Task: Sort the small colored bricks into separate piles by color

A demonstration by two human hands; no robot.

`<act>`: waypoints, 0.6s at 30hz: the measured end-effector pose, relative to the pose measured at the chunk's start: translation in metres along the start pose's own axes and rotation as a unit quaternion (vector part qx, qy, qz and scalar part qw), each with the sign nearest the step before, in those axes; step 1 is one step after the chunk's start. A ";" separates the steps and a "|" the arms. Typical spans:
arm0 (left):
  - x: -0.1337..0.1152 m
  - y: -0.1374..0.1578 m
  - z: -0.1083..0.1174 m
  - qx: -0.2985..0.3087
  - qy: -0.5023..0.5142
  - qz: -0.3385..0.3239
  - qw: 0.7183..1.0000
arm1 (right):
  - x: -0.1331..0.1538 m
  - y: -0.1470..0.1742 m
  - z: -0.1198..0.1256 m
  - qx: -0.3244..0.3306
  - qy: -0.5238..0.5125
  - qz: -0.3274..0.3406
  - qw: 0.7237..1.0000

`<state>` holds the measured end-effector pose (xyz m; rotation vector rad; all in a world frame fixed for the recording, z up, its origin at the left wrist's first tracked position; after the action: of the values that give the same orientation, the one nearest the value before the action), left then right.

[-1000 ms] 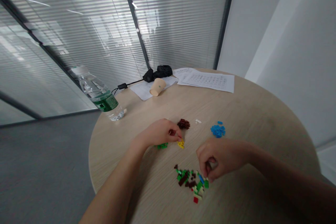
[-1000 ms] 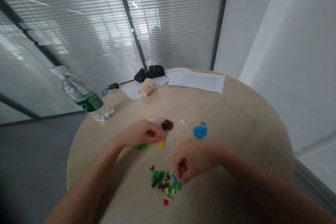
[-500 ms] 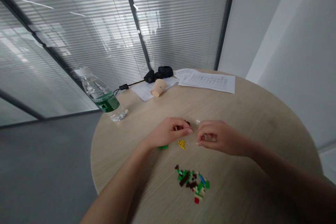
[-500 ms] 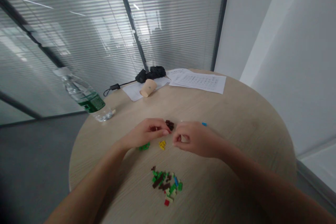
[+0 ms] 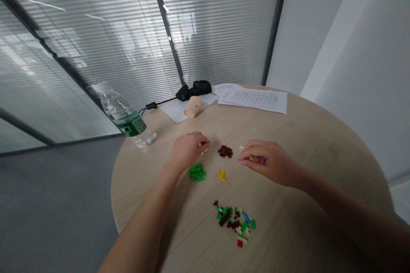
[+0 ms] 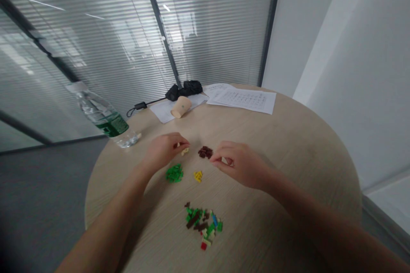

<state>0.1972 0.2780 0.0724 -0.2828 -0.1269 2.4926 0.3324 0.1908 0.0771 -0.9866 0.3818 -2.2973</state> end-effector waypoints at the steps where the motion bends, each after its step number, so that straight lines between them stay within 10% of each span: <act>1: 0.010 0.000 0.001 0.000 -0.046 0.021 0.999 | 0.000 0.000 -0.004 0.017 0.002 0.001 1.000; 10: 0.022 0.000 -0.013 0.044 -0.122 0.047 0.990 | -0.005 0.002 -0.017 0.078 -0.013 -0.018 0.997; 18: 0.022 -0.001 -0.014 0.052 -0.132 0.047 0.989 | 0.030 0.024 -0.061 0.314 -0.136 0.066 0.937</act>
<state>0.1834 0.2921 0.0551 0.0871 -0.0925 2.6108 0.2817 0.1549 0.0409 -0.8846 -0.3763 -1.9231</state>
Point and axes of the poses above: each hand's wrist, its own y-axis away from the middle knuckle, its own z-axis out of the back of the hand, x = y × z, the point moved 9 cm from there along -y, towards the middle knuckle, and after that the axes turned 4 degrees about -y, right-handed, at the moved point
